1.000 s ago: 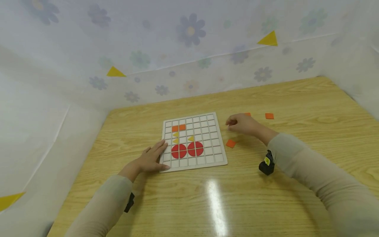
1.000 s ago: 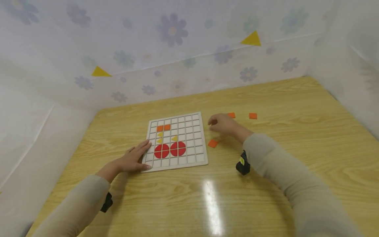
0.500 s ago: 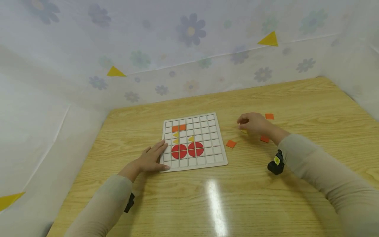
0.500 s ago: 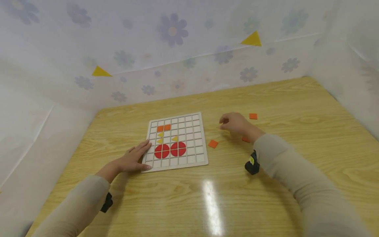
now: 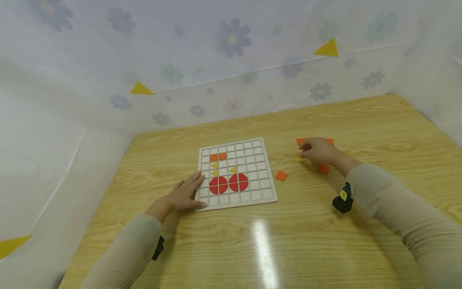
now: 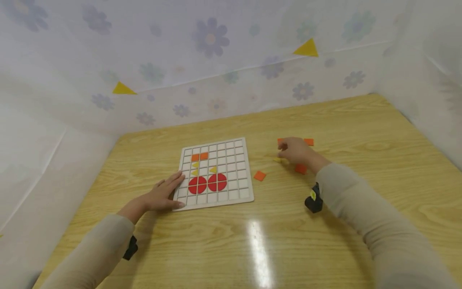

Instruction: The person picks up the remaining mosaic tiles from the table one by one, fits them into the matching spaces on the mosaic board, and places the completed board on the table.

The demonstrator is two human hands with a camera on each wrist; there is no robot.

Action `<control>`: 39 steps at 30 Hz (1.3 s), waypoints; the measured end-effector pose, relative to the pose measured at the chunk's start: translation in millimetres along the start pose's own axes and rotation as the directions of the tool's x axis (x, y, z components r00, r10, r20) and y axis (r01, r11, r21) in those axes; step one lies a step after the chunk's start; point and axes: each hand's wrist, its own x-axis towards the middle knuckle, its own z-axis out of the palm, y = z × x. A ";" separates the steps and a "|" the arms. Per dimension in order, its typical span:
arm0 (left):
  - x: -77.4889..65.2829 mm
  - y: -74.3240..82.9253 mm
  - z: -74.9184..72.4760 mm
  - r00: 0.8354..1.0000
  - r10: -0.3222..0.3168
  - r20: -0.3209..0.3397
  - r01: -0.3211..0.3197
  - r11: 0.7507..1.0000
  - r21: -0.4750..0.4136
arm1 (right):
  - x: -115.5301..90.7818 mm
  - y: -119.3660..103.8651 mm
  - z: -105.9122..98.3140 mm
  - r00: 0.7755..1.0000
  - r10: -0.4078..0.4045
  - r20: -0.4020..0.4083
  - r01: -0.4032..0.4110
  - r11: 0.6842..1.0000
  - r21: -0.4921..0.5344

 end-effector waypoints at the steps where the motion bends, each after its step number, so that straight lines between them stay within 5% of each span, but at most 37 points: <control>1: -0.1 0.3 0.1 1.000 0.001 0.000 -0.001 1.000 -0.002 | 0.1 1.0 -0.3 1.000 -0.001 -0.001 0.001 1.000 -0.003; 23: 0.3 2.5 2.2 1.000 0.011 0.007 -0.011 1.000 0.001 | 7.0 12.5 11.2 0.999 -0.038 -0.005 0.037 0.990 -0.136; 33: 0.2 1.8 0.4 1.000 0.012 0.001 -0.012 1.000 0.011 | 9.2 19.3 13.0 0.994 -0.098 -0.046 0.093 0.991 -0.093; 39: 0.9 -0.5 -0.1 1.000 0.012 0.003 -0.012 1.000 0.017 | 7.5 10.6 13.3 0.996 -0.068 -0.056 0.062 0.994 -0.095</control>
